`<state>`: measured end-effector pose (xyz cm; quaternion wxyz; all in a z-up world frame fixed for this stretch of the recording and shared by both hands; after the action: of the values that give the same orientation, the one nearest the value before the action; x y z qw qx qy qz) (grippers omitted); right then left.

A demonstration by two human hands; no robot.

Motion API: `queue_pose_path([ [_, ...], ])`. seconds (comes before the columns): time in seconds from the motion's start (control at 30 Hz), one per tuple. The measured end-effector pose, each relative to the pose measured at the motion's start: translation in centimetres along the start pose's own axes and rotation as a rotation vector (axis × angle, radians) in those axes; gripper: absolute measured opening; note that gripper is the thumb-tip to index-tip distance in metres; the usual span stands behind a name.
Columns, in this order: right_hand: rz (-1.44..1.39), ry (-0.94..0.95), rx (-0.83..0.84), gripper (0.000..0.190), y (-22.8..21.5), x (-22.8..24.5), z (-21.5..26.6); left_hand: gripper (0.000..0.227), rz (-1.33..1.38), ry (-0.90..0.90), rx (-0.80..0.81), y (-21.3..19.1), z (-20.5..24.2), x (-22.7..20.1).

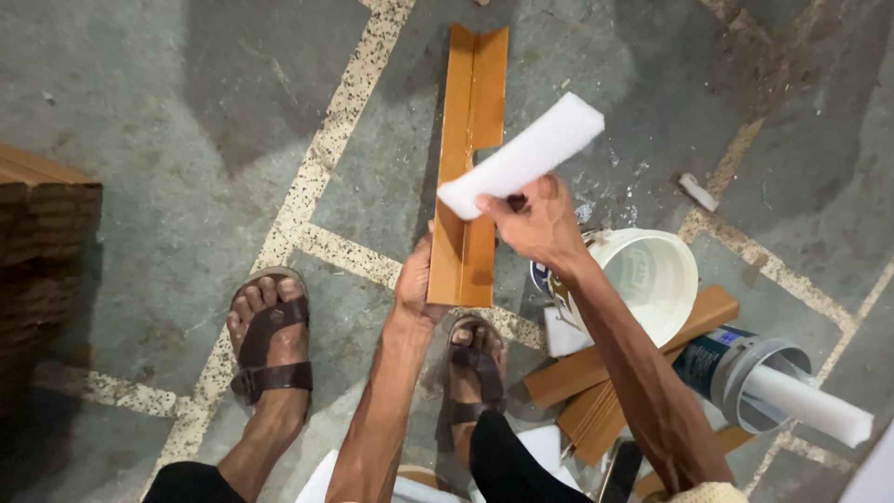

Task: The person applies a white adhesive to wooden strips using a foam brush. They repeatedly dip the brush into a bucket of glue and spread it along the length of each strip, then place the coated strips on the floor.

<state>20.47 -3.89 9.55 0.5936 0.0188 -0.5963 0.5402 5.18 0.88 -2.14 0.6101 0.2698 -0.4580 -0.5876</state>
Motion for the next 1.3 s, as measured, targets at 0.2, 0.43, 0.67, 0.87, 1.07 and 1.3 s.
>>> queue_pose_path([
  [0.2,-0.057,-0.168,0.163,0.03,0.5,2.4,5.1,0.051,-0.019,-0.029,-0.031,-1.2,-0.9,-0.1],
  [0.43,-0.073,0.105,-0.125,0.022,-4.4,1.1,3.0,0.055,-0.194,-0.037,0.181,3.3,1.0,0.4],
  [0.67,0.0,-0.107,-0.028,0.023,-1.0,0.6,1.1,0.043,0.025,-0.041,0.124,0.8,0.8,1.2],
  [0.87,-0.133,-0.42,0.077,0.03,-1.5,5.2,6.6,0.046,-0.095,0.015,0.051,0.9,-0.2,0.2],
  [1.07,-0.118,-0.004,-0.17,0.022,-5.2,2.0,3.5,0.049,-0.041,-0.027,0.179,3.3,1.1,0.6],
  [1.3,0.055,-0.152,0.009,0.02,-0.5,1.6,2.5,0.042,0.031,-0.015,0.137,0.9,1.0,1.0],
])
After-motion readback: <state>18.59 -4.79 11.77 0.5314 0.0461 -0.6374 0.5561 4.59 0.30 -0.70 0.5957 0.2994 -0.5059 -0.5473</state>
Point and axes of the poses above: each hand's wrist, its own z-axis away from the middle knuckle, its own y-axis out of the palm, x = y × z, the point moved 6 cm from there along -z, towards the middle knuckle, and after that the axes turned 12 degrees about -y, right-handed, at the moved point
